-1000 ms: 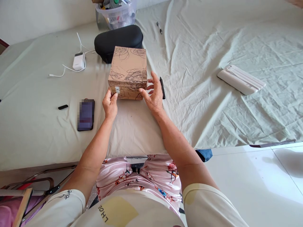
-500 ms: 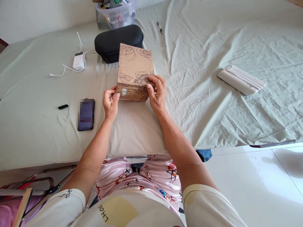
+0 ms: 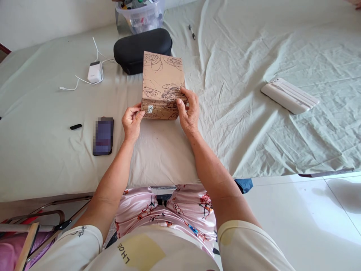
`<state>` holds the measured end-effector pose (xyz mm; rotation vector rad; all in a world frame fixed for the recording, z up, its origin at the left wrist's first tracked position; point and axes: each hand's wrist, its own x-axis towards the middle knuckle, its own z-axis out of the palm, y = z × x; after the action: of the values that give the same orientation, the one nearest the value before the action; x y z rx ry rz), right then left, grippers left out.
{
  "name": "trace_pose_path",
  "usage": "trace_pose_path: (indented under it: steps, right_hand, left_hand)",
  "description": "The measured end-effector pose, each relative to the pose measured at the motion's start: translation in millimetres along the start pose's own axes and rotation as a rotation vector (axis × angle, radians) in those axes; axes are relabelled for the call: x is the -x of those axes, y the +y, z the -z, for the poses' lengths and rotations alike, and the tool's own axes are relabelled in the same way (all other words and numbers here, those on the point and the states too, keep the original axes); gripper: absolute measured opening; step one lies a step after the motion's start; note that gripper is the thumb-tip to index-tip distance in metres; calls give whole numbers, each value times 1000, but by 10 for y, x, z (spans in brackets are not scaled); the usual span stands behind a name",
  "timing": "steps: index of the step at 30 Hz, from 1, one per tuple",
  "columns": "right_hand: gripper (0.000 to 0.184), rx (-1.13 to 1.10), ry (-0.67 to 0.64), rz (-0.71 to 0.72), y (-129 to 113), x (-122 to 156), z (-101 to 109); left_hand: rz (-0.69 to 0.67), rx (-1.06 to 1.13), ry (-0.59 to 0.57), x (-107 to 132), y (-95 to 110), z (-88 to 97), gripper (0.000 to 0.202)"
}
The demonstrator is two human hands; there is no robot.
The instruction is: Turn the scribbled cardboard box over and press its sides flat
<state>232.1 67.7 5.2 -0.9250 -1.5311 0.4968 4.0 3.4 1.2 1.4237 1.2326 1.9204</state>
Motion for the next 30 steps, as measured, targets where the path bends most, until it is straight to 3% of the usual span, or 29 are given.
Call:
trace_pose_path:
  steps: [7, 13, 26, 30]
  right_hand:
    - [69, -51, -28, -46, 102, -2, 3]
    - [64, -25, -41, 24, 7, 20, -10]
    - [65, 21, -84, -2, 9, 41, -33]
    - [63, -9, -93, -1, 15, 28, -22]
  left_hand:
    - [-27, -24, -139, -12, 19, 38, 40]
    - [30, -79, -70, 3, -42, 54, 43]
    - [179, -27, -17, -12, -26, 50, 22]
    - [142, -22, -10, -24, -42, 33, 20]
